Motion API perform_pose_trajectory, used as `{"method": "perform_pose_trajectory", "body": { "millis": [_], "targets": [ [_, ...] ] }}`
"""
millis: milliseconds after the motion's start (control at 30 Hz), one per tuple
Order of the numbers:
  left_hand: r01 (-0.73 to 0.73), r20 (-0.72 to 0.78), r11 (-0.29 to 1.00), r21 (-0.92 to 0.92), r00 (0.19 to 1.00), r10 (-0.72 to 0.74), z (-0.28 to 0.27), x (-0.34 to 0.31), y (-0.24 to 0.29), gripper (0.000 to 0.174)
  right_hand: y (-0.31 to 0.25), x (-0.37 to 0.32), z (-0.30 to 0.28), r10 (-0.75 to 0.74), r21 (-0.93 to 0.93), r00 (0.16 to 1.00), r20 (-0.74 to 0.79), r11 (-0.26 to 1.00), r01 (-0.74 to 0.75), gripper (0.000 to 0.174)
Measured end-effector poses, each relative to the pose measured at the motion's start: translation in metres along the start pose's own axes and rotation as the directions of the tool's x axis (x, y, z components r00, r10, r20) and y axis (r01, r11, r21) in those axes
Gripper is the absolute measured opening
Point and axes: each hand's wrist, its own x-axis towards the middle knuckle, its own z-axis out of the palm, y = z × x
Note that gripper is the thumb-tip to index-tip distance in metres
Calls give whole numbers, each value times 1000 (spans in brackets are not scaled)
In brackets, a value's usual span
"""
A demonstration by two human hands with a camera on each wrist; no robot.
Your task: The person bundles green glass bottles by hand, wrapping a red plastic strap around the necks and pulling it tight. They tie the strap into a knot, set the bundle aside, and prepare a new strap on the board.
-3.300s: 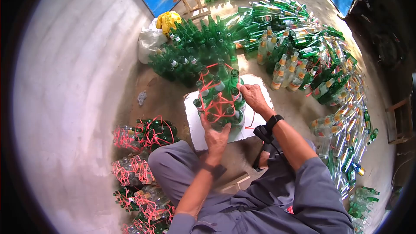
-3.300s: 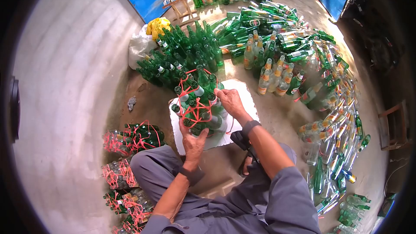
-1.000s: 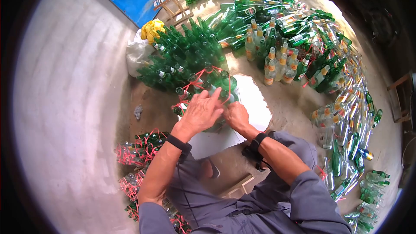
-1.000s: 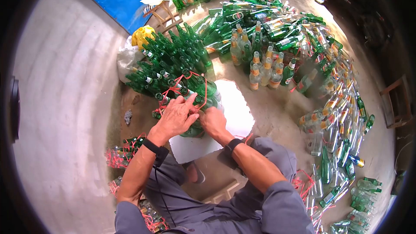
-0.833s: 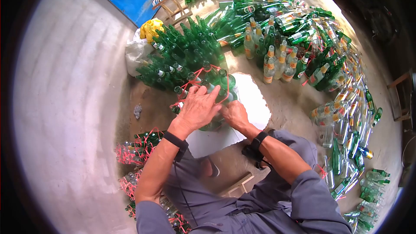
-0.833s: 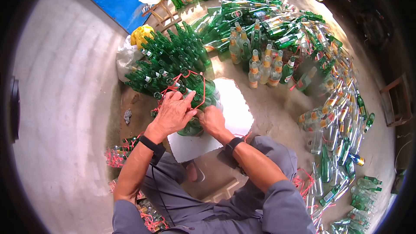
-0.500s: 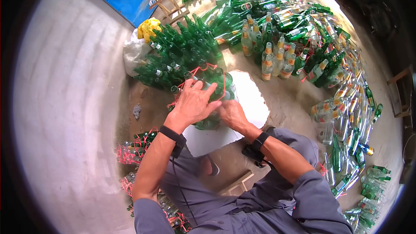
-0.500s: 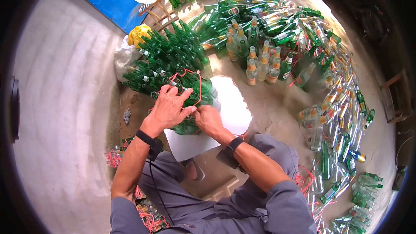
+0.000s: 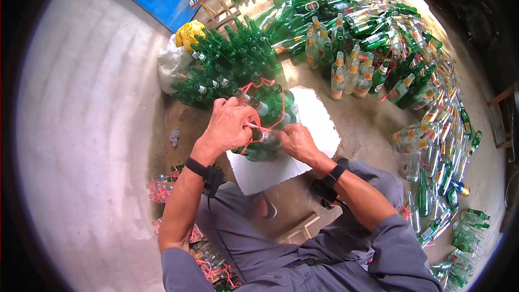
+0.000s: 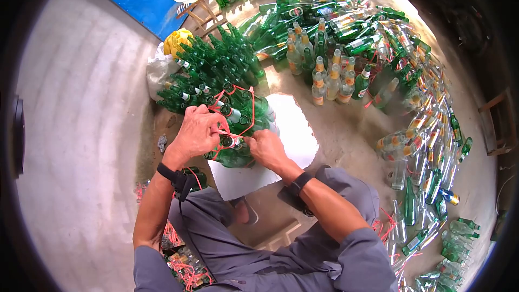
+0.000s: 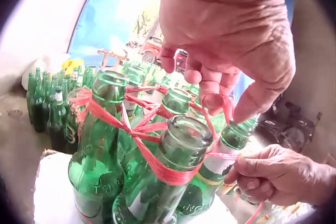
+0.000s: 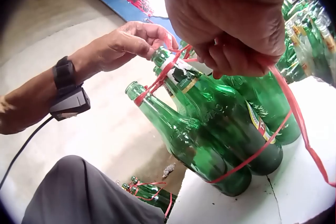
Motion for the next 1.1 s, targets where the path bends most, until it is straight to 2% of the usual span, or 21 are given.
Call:
{"method": "perform_pose_trajectory", "body": {
  "millis": [233,300,633,700,833,1000,1100],
  "targets": [
    [36,-84,997,62,996,-31,7,4,-3,17,-13,-7,-9,-5,-4,998,59,1000,5,42],
    [102,-62,993,63,993,-99,9,5,-6,11,-17,-9,-9,0,-17,999,48,1000,0,39],
    [94,-125,992,80,989,-83,8,9,-16,5,-18,-10,-6,-36,-4,999,33,999,36,36],
    [57,-170,998,24,984,-52,11,14,-17,5,-15,-9,-3,-45,-12,999,-1,999,45,36],
    [54,-158,998,12,986,-52,13,21,-22,4,-19,-11,-1,-39,46,999,-8,998,39,34],
    [72,-139,973,-219,985,-104,20,27,-38,9,-21,-10,2,-42,84,999,-16,996,43,29],
    [96,-134,957,-273,982,-137,23,31,-39,12,-26,-10,2,-12,130,1000,-21,991,14,29]
  ]
}}
